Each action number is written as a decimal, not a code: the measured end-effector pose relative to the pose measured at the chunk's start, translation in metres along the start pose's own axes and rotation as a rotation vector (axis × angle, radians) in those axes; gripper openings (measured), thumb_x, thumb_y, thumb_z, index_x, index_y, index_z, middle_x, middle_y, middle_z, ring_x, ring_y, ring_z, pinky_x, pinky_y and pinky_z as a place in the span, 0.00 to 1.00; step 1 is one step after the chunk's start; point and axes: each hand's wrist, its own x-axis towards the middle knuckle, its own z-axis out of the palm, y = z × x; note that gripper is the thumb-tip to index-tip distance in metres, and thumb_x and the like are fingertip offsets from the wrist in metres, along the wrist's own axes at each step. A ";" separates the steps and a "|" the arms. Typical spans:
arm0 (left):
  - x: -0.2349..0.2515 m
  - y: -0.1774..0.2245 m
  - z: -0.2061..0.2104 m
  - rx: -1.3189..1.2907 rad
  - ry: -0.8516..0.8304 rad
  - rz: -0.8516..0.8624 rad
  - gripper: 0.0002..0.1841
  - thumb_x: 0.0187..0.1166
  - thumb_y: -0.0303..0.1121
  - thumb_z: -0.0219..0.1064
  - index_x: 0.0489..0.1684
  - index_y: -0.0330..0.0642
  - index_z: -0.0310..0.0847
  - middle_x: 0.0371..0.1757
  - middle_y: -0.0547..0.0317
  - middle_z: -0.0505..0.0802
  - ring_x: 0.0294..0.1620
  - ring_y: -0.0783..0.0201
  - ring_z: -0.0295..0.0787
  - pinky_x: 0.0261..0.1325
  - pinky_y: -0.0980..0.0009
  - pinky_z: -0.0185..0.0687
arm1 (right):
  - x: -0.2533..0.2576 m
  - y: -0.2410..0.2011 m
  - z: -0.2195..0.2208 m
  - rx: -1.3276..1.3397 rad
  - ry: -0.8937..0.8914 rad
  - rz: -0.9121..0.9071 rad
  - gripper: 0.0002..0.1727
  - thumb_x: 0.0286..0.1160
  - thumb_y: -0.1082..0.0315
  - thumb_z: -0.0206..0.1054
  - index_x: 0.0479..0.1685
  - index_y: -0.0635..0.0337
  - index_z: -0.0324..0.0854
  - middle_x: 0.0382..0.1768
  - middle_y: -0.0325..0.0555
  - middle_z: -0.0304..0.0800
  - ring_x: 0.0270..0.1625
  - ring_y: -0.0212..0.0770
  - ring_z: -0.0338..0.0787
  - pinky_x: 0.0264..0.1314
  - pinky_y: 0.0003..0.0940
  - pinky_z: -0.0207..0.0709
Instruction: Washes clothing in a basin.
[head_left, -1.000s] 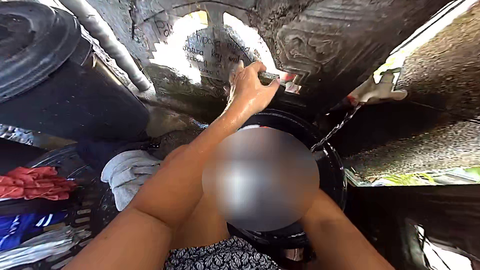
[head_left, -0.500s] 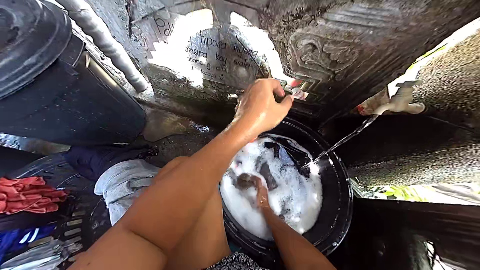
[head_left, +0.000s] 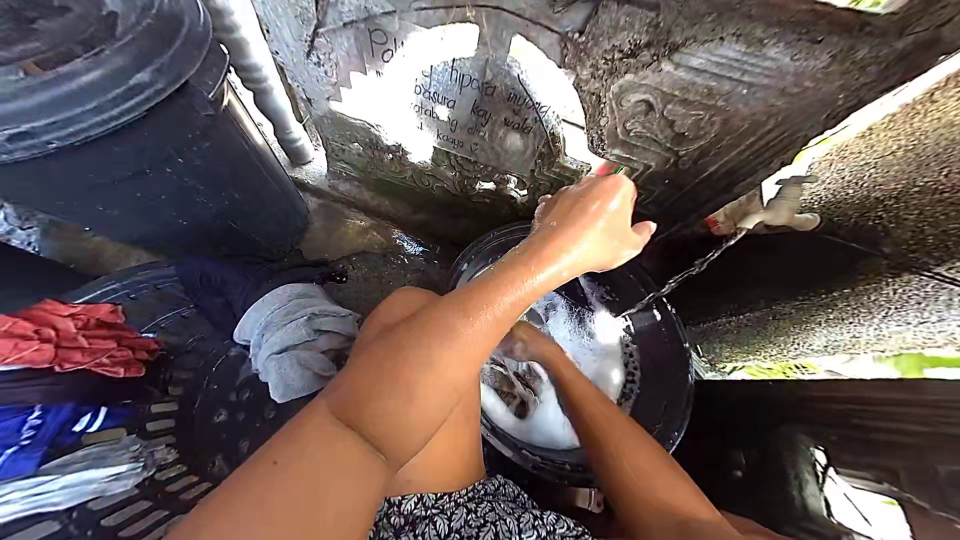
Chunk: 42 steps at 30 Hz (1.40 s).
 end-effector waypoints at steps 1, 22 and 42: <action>0.000 0.001 0.001 -0.013 -0.004 0.009 0.19 0.79 0.56 0.67 0.47 0.51 0.91 0.43 0.60 0.94 0.49 0.58 0.92 0.50 0.46 0.88 | 0.012 -0.015 0.016 0.027 0.158 -0.009 0.21 0.74 0.62 0.74 0.61 0.65 0.87 0.56 0.62 0.92 0.62 0.59 0.90 0.70 0.62 0.80; 0.088 -0.149 0.244 -0.014 -0.380 -0.121 0.28 0.63 0.36 0.84 0.69 0.54 0.88 0.80 0.44 0.82 0.83 0.32 0.70 0.74 0.21 0.66 | -0.158 -0.025 -0.188 0.312 0.511 -0.038 0.07 0.70 0.57 0.76 0.30 0.47 0.92 0.35 0.36 0.93 0.41 0.36 0.90 0.45 0.44 0.86; 0.105 -0.138 0.252 -1.303 -0.557 -0.524 0.29 0.88 0.59 0.54 0.75 0.49 0.77 0.61 0.51 0.92 0.59 0.55 0.90 0.61 0.50 0.88 | -0.115 0.080 -0.200 0.522 1.155 0.271 0.16 0.73 0.54 0.78 0.44 0.58 0.91 0.35 0.50 0.93 0.35 0.47 0.91 0.41 0.56 0.85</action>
